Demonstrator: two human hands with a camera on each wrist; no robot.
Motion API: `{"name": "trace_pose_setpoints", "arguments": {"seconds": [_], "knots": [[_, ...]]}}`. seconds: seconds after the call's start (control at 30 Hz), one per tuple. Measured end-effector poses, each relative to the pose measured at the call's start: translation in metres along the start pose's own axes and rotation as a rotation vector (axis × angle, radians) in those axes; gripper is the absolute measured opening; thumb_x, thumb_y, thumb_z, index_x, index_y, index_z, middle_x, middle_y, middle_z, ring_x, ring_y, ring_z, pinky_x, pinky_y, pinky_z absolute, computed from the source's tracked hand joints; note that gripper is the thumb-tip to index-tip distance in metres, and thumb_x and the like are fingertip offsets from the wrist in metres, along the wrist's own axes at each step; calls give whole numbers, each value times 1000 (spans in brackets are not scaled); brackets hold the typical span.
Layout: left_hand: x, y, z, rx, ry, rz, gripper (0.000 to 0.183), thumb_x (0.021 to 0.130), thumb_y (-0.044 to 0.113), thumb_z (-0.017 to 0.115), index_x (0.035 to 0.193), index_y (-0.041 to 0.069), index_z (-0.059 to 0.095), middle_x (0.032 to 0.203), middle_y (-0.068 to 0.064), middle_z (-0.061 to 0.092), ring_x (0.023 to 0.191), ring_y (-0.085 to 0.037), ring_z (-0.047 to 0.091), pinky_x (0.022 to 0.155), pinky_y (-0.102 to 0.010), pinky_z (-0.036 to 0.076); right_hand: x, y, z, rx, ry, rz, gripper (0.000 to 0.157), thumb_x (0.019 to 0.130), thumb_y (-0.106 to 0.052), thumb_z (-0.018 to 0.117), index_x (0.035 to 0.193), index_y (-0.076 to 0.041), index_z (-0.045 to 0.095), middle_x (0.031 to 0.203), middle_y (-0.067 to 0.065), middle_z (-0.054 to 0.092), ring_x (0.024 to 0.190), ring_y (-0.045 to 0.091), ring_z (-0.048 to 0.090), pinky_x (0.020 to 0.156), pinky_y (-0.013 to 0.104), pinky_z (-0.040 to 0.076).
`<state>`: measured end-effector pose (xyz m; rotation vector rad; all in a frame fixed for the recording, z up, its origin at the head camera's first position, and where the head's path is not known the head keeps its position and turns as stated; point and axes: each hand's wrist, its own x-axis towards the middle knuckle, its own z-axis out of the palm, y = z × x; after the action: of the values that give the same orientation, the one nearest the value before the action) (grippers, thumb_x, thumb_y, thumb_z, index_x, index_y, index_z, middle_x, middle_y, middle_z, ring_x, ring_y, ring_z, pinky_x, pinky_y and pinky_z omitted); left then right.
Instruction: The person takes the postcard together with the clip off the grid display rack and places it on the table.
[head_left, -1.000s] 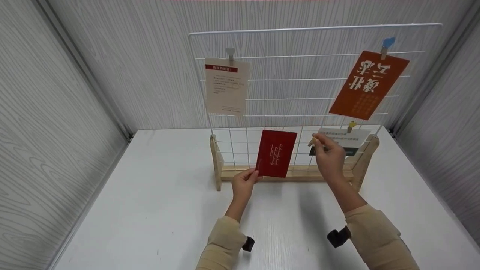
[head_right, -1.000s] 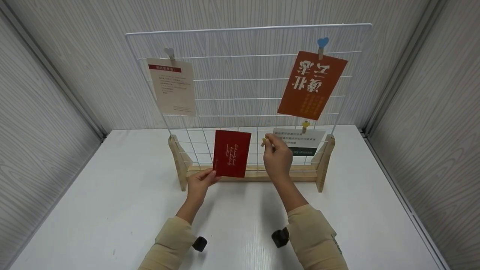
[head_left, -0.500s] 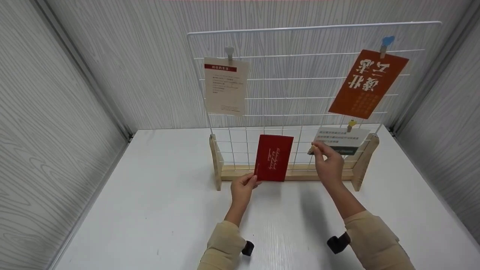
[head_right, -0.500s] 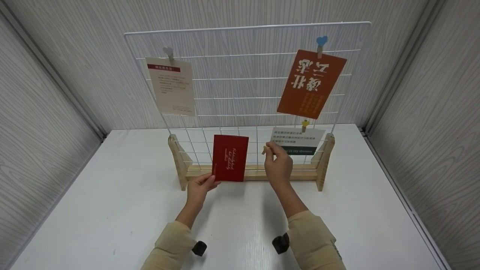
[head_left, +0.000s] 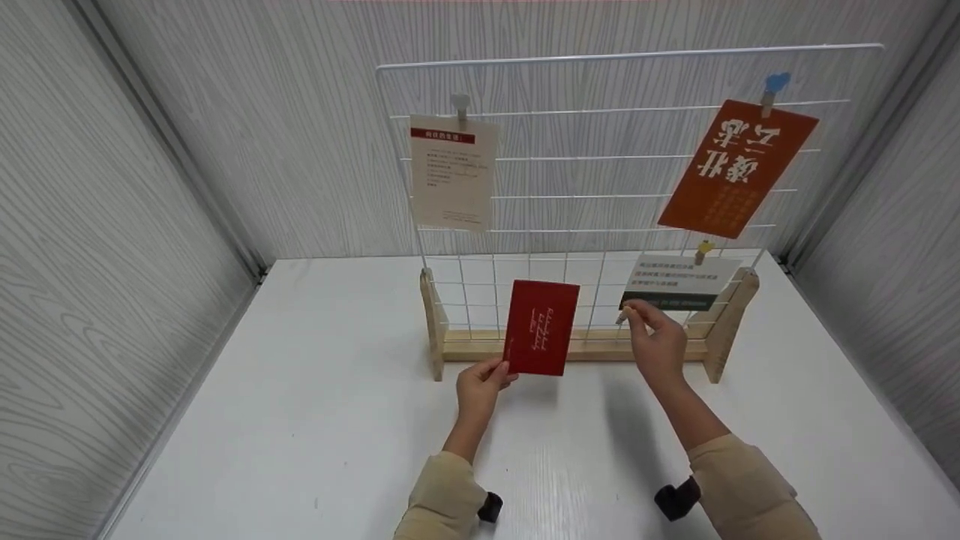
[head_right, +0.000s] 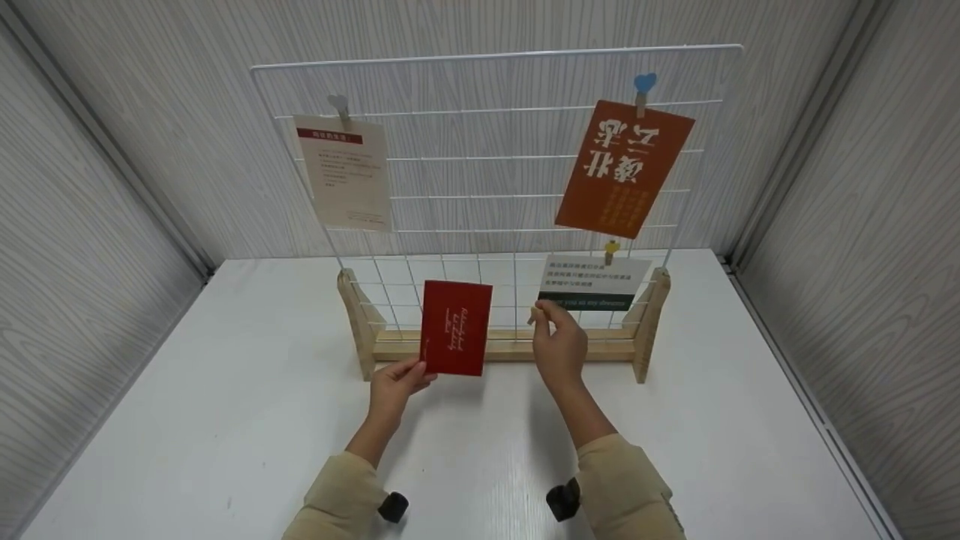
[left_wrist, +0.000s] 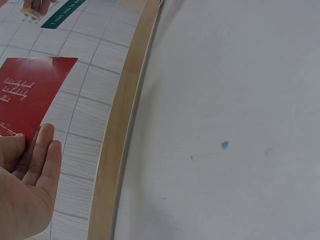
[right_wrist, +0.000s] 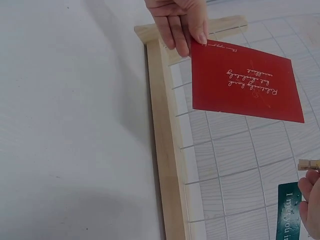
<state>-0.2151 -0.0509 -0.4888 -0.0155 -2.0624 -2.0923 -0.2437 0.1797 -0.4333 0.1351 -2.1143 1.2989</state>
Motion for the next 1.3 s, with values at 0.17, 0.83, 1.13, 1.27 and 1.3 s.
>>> {"name": "trace_pose_setpoints", "arguments": {"seconds": [0.17, 0.83, 1.13, 1.27, 1.3], "knots": [[-1, -12, -6, -9, -11, -43, 19, 81, 3, 57, 95, -10, 60, 85, -18, 62, 73, -28, 62, 66, -31, 50, -5, 7, 0, -2, -3, 51, 13, 80, -6, 61, 90, 1, 65, 93, 14, 63, 89, 27, 58, 76, 39, 44], [-1, -40, -34, 4, 0, -180, 24, 82, 9, 58, 98, -8, 60, 91, -17, 62, 74, -21, 62, 68, -29, 50, -25, 37, -13, -99, -52, 209, 16, 83, -6, 57, 95, 2, 64, 92, 15, 62, 87, 24, 57, 71, 35, 45], [-8, -43, -47, -25, -8, -194, 23, 82, 3, 58, 96, -14, 58, 88, -21, 60, 72, -25, 62, 66, -32, 50, -35, 54, -26, -141, -103, 292, 21, 86, -8, 53, 102, 2, 60, 98, 17, 60, 90, 28, 56, 71, 39, 45], [-12, -43, -53, -25, -8, -221, 22, 82, 2, 57, 96, -14, 57, 90, -21, 59, 73, -26, 62, 68, -33, 50, -38, 61, -31, -184, -124, 318, 22, 87, -9, 51, 103, 2, 60, 99, 17, 60, 90, 27, 55, 69, 37, 45], [-13, -43, -54, -22, -9, -223, 22, 82, 2, 57, 96, -15, 57, 90, -21, 59, 73, -26, 62, 68, -33, 49, -38, 63, -33, -192, -123, 326, 22, 87, -10, 52, 102, 2, 60, 98, 17, 60, 89, 26, 55, 68, 36, 44]]}}
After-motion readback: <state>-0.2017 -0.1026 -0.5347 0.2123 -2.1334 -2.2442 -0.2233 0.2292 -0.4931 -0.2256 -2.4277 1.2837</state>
